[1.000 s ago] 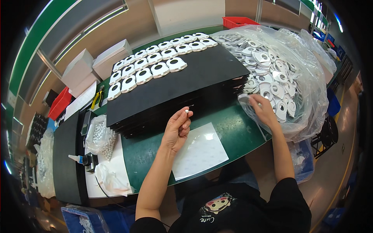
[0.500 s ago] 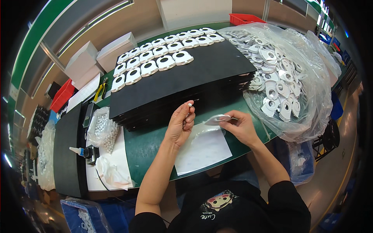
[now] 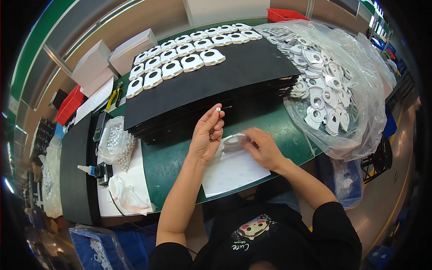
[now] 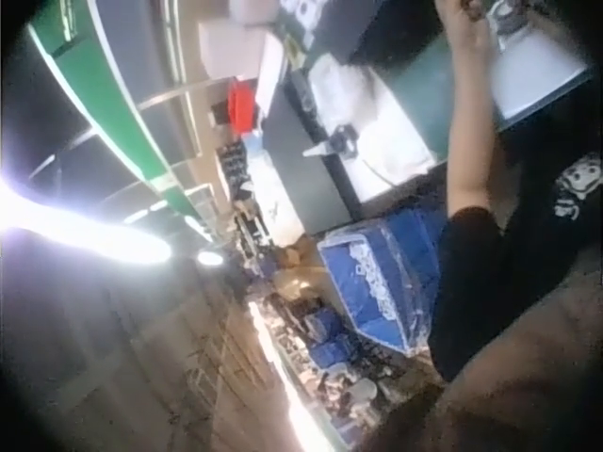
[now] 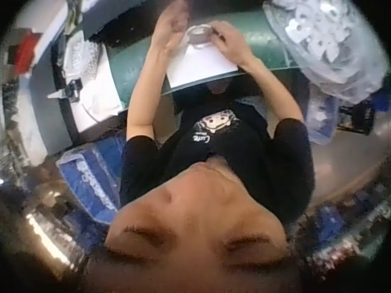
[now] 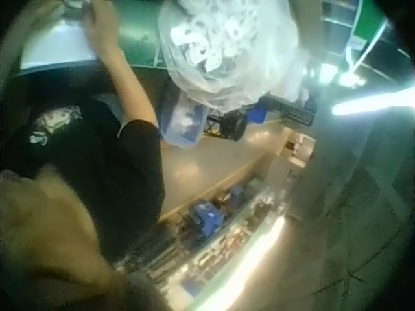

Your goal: The person assembles small white circular lighting components by hand, inserting white pins into them and then organizing the assembled components on a plastic tray.

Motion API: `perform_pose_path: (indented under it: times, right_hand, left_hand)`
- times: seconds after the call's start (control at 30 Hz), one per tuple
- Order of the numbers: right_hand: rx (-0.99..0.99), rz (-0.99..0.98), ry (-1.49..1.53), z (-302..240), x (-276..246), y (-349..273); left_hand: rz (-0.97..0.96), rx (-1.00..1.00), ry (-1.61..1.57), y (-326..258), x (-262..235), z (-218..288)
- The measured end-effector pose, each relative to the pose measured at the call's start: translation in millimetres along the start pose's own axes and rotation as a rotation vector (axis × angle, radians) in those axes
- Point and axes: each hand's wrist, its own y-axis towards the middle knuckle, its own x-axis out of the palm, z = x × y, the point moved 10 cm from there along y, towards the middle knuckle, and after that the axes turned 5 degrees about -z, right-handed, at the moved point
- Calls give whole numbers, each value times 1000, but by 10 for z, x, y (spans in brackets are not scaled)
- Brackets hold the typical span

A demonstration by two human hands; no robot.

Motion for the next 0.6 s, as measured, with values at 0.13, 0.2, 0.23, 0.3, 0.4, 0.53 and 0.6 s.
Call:
perform_pose_path:
  times: [0.13,0.2,0.23,0.3,0.4,0.53,0.6]
  right_hand:
    - [-103,31,-55,-96,-36,6]
    - [-27,13,-10,-8,-33,18]
    - [59,95,209,124,-110,13]
    - [163,204,543,333,-194,21]
    - [123,287,768,361,-329,126]
    - [70,357,853,243,-471,291]
    - [46,363,840,206,-504,351]
  left_hand:
    - [-15,-7,-37,12,-2,-24]
    - [-5,-11,-29,15,7,-32]
    - [3,-15,-10,17,14,-40]
    - [10,-20,10,27,23,-59]
    - [-28,-29,52,38,83,-92]
    - [-6,-71,103,43,117,-158]
    - [-13,-90,151,48,138,-186]
